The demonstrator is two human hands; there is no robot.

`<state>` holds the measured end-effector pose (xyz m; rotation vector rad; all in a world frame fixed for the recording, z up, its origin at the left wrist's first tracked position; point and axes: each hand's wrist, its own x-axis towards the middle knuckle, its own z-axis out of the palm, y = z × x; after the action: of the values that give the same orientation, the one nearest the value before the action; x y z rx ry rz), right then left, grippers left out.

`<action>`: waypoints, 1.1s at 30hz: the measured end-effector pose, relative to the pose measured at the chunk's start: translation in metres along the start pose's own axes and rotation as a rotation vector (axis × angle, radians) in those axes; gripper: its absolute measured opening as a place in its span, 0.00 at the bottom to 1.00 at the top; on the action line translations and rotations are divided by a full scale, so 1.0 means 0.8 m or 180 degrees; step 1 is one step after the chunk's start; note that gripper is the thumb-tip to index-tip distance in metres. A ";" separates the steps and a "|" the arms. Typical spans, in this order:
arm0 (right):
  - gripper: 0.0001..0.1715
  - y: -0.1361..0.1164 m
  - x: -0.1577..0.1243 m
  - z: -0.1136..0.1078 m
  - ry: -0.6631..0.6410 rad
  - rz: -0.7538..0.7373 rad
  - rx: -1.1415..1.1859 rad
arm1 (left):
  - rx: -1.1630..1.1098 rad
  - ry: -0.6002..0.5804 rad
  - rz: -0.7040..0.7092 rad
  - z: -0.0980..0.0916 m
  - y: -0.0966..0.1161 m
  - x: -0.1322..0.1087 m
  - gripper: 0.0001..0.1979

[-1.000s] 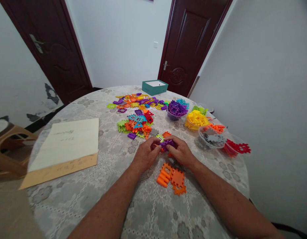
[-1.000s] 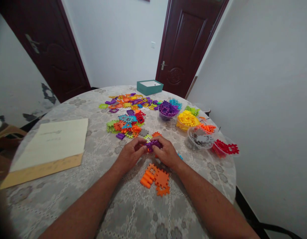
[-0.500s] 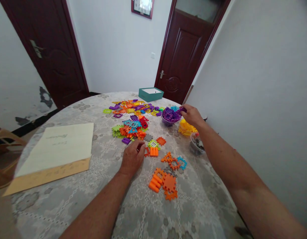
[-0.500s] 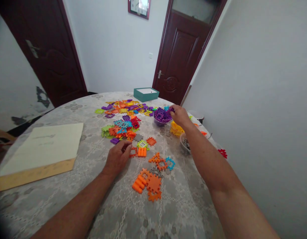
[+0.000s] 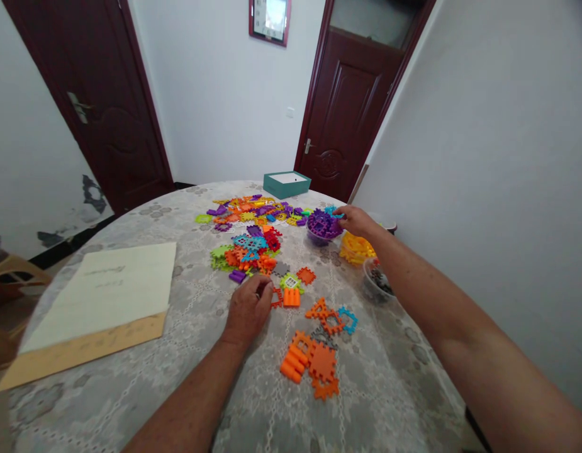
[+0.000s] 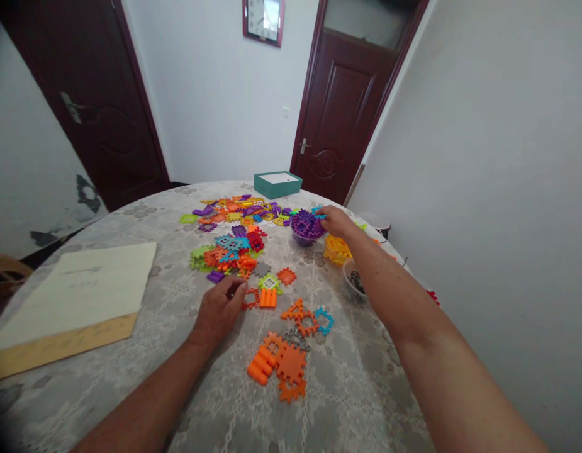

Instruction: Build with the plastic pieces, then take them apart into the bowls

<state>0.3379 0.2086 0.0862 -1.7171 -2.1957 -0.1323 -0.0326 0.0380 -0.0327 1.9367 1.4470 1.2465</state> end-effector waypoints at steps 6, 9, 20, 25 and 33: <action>0.27 -0.001 -0.003 0.001 -0.0147 0.0061 -0.0126 | -0.0041 0.0068 -0.0037 0.003 -0.002 0.000 0.10; 0.26 -0.007 -0.009 -0.003 -0.0118 0.0045 -0.0240 | -0.0103 0.0176 -0.0071 0.003 -0.003 0.000 0.10; 0.17 -0.056 -0.053 -0.019 0.0423 -0.0129 -0.0384 | -0.0340 0.0780 -0.0363 -0.001 -0.002 0.002 0.09; 0.15 -0.132 -0.096 0.002 0.0423 -0.0639 0.0370 | 0.0156 0.1490 -0.0549 -0.007 -0.031 0.012 0.13; 0.19 -0.210 -0.142 0.082 -0.0488 -0.1027 0.0856 | 0.1718 0.0765 -0.0369 -0.005 -0.038 0.007 0.18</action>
<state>0.1863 0.0788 0.0111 -1.2604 -2.4575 0.2139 -0.0517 0.0540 -0.0516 2.0313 2.1669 1.1472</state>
